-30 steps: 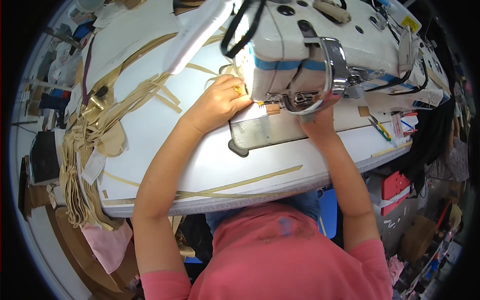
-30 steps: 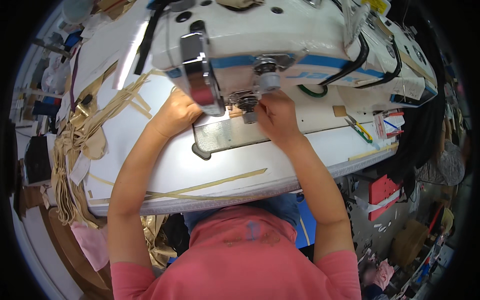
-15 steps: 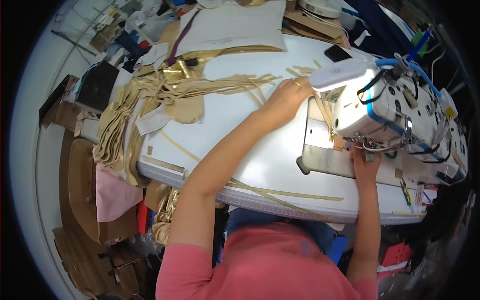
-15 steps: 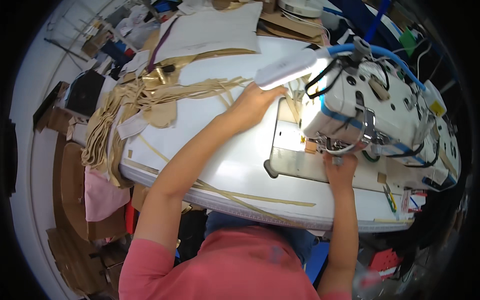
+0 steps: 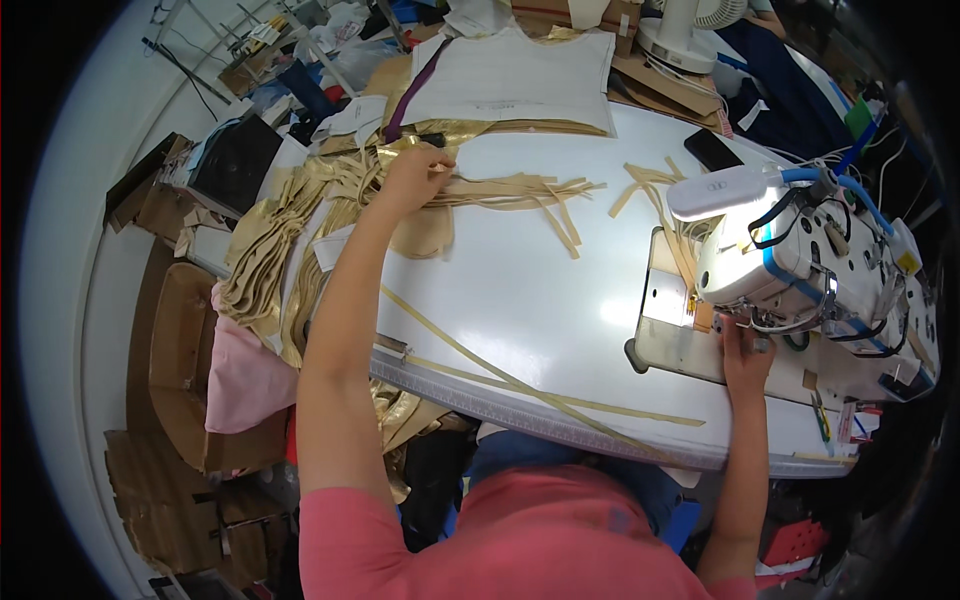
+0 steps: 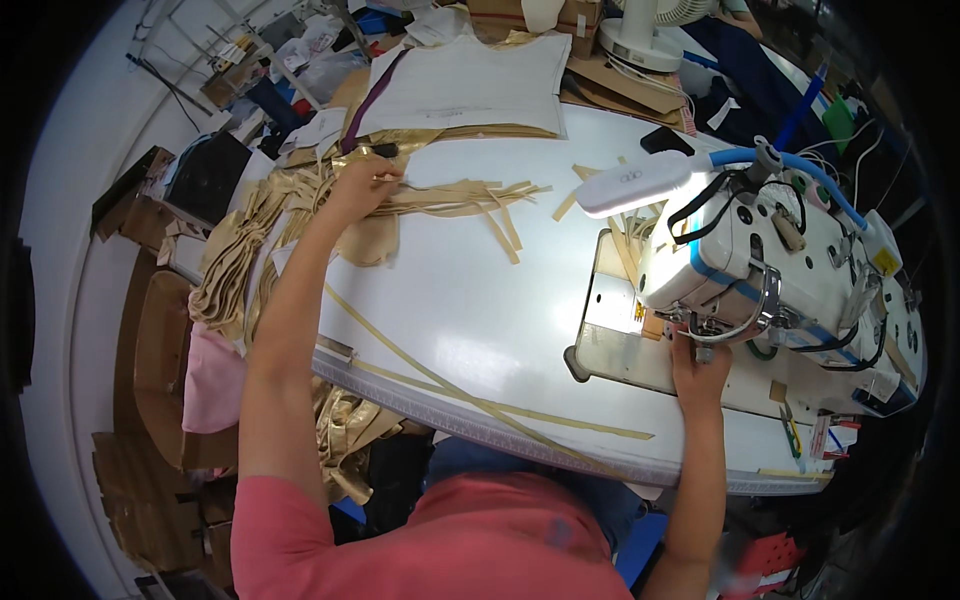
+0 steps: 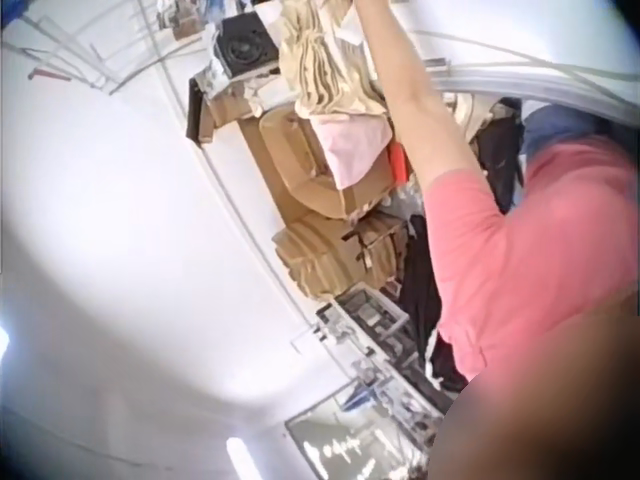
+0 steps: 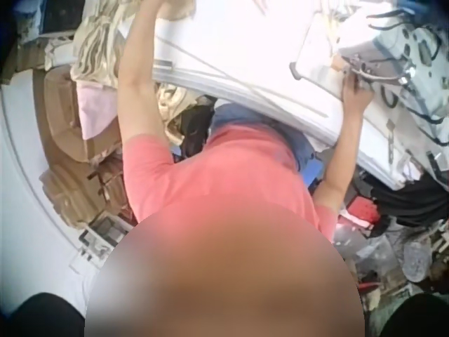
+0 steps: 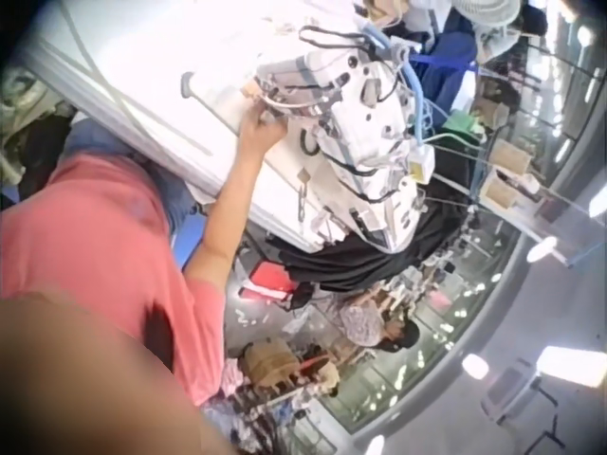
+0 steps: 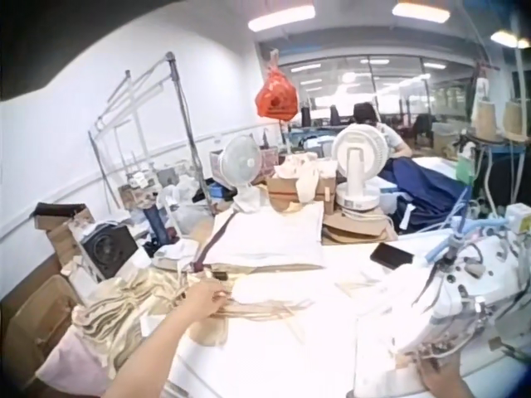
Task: The recorder is using an industrial sewing machine to stitch fabric straps.
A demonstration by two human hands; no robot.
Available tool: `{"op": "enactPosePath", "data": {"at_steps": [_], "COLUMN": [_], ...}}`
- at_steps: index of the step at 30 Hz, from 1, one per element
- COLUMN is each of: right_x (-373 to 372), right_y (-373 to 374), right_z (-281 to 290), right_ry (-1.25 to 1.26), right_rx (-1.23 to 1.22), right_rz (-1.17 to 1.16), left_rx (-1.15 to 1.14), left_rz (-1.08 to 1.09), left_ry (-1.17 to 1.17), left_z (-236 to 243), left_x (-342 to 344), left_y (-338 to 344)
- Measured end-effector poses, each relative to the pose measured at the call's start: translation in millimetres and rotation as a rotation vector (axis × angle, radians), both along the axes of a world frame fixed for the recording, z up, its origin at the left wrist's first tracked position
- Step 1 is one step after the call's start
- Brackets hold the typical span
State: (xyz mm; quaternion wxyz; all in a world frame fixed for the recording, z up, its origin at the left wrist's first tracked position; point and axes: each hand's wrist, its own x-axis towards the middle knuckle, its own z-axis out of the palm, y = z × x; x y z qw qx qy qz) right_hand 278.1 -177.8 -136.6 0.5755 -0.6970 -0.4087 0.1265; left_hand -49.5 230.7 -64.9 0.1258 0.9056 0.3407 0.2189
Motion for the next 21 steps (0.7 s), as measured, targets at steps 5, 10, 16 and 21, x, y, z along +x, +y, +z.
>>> {"op": "enactPosePath", "data": {"at_steps": [5, 10, 16, 21], "right_x": [-1.0, -13.5, -65.1, -105.4], "right_y": [-1.4, -2.2, 11.9, 59.2], "right_z": [-3.9, 15.0, 50.1, 83.1], "right_ry": [0.005, -0.516, -0.293, -0.097], "right_rx": [0.041, 0.05, 0.058, 0.069], "right_rz": [-0.039, -0.005, 0.225, 0.56], "left_rx": [0.009, -0.527, -0.988, -1.19], "left_rz": [-0.035, -0.081, -0.301, -0.52], "left_ry": [0.123, 0.0, 0.078, 0.143], "left_z": [-4.5, 13.7, 70.3, 74.2], "left_x": [8.8, 9.0, 27.8, 48.7], "left_y": [9.6, -6.5, -91.1, -159.2]}}
